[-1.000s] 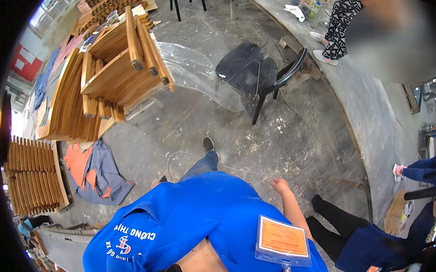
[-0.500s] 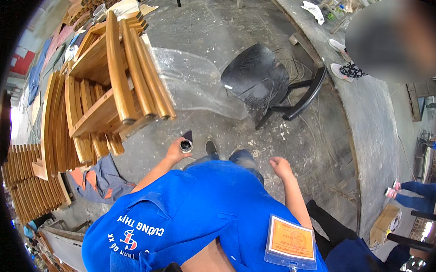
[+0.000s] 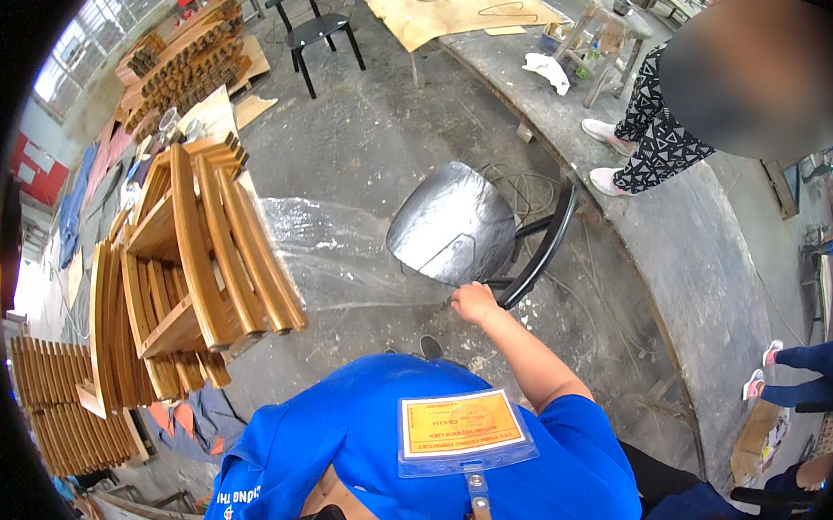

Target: The person applies a dark substance from a small container onto a black chair seat using a tool, then uses a small tube to apply a white substance to specific spots on the seat. They wipe the treated areas with a cloth. The person also handles wooden chair parts on a nearby table.

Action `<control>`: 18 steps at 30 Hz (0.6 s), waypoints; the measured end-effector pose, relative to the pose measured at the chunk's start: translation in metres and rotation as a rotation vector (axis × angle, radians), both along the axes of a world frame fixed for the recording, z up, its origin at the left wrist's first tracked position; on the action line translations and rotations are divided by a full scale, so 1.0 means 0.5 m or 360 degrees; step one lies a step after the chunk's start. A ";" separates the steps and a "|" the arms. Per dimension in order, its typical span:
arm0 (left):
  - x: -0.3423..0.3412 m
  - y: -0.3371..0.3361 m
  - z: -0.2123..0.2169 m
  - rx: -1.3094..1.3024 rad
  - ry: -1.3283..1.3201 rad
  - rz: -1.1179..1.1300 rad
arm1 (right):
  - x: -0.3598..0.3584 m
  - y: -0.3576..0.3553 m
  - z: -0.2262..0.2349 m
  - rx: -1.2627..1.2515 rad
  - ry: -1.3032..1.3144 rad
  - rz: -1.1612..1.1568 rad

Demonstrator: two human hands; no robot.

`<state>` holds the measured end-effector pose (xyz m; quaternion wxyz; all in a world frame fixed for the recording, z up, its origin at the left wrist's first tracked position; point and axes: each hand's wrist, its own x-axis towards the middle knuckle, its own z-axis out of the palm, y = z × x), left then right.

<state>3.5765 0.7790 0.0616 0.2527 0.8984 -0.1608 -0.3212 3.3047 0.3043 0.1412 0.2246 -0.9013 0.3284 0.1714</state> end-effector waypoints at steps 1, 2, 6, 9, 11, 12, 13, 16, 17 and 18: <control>-0.003 -0.001 0.002 0.0021 -0.0008 0.0022 | -0.002 -0.009 -0.004 -0.0061 0.0062 0.0018; -0.004 -0.006 0.003 0.0031 -0.0018 0.0040 | -0.005 -0.015 -0.010 -0.0133 0.0056 0.0021; -0.002 -0.027 0.018 0.0040 -0.0059 0.0060 | -0.039 -0.032 -0.053 -0.0057 0.0156 0.0029; -0.007 -0.032 0.033 0.0005 -0.0139 0.0034 | -0.064 -0.043 -0.086 -0.0008 0.0173 0.0117; -0.025 -0.029 0.044 -0.0095 -0.0118 0.0035 | -0.076 -0.050 -0.095 0.0053 0.0125 0.0220; -0.036 -0.033 0.048 -0.0028 -0.0273 -0.0001 | -0.082 -0.053 -0.095 0.0045 0.0124 0.0302; -0.043 -0.042 0.052 0.0010 -0.0320 -0.0045 | -0.087 -0.056 -0.093 0.0087 0.0069 0.0338; -0.045 -0.079 0.078 -0.0217 -0.0371 0.0032 | -0.076 -0.059 -0.090 0.0354 0.0160 0.0280; -0.049 -0.082 0.091 -0.0247 -0.0410 0.0079 | -0.063 -0.054 -0.087 0.0464 0.0213 0.0282; -0.061 -0.083 0.105 -0.0265 -0.0346 0.0159 | -0.047 -0.048 -0.088 0.0550 0.0263 0.0301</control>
